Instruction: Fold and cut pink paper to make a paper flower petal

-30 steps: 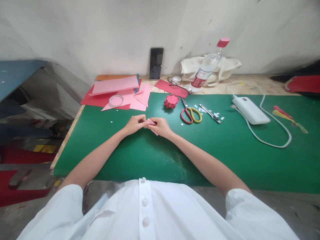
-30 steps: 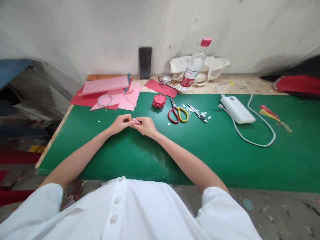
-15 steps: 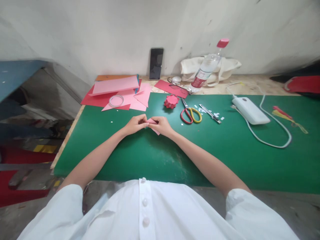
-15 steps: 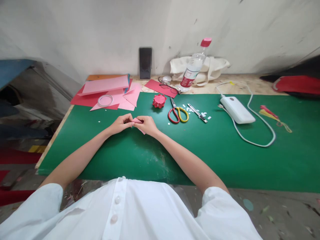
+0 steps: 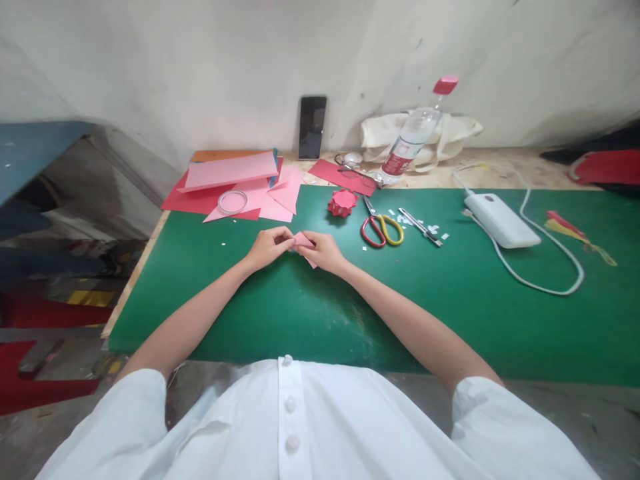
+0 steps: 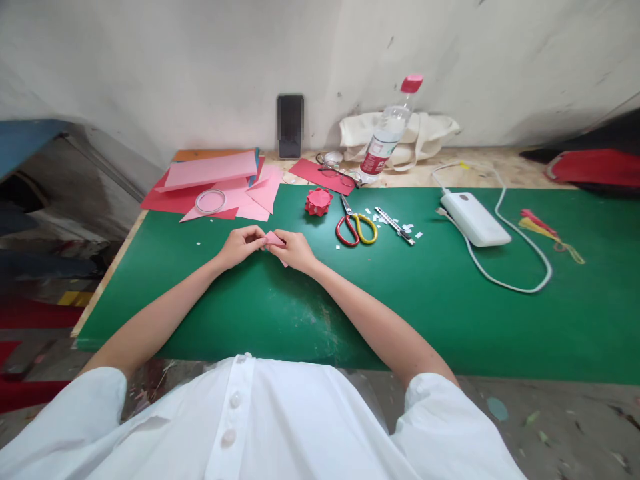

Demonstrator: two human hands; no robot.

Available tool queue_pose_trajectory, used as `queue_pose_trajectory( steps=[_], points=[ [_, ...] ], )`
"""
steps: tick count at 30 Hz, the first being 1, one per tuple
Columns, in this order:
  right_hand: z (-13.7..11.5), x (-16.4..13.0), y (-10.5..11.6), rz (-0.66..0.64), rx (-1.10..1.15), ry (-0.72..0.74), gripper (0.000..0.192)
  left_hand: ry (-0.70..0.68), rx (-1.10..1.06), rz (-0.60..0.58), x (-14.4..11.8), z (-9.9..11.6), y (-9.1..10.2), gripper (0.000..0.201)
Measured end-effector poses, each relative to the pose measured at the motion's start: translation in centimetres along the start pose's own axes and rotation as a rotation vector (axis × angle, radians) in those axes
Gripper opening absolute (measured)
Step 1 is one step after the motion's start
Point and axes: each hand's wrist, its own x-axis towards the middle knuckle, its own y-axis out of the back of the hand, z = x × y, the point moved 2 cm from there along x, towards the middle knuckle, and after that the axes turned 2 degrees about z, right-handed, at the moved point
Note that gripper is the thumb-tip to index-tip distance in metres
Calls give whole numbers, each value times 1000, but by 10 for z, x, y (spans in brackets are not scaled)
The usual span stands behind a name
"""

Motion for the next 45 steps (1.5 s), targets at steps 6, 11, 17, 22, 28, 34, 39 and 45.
queue_pose_trajectory(
  steps=[6, 11, 17, 22, 28, 34, 39, 45],
  points=[
    [2, 1, 0, -31, -6, 1, 32, 39, -83, 75, 3, -4, -1, 27],
    [2, 0, 1, -78, 41, 17, 30, 76, -144, 67, 4, -2, -1, 35],
    [1, 0, 7, -137, 155, 19, 52, 123, -162, 38, 4, 1, 2, 42],
    [4, 3, 11, -169, 236, -2, 55, 139, -171, 14, 4, 4, 1, 42],
    [4, 3, 12, -158, 270, 9, 51, 144, -172, -7, 3, 4, 2, 41],
    [4, 3, 11, -152, 268, 29, 50, 152, -162, -31, 3, 3, 2, 40],
    [4, 3, 11, -156, 272, 22, 50, 154, -152, -39, 3, 4, 2, 41],
    [3, 2, 12, -184, 282, 12, 50, 142, -133, -54, 4, 4, 2, 42]
  ],
)
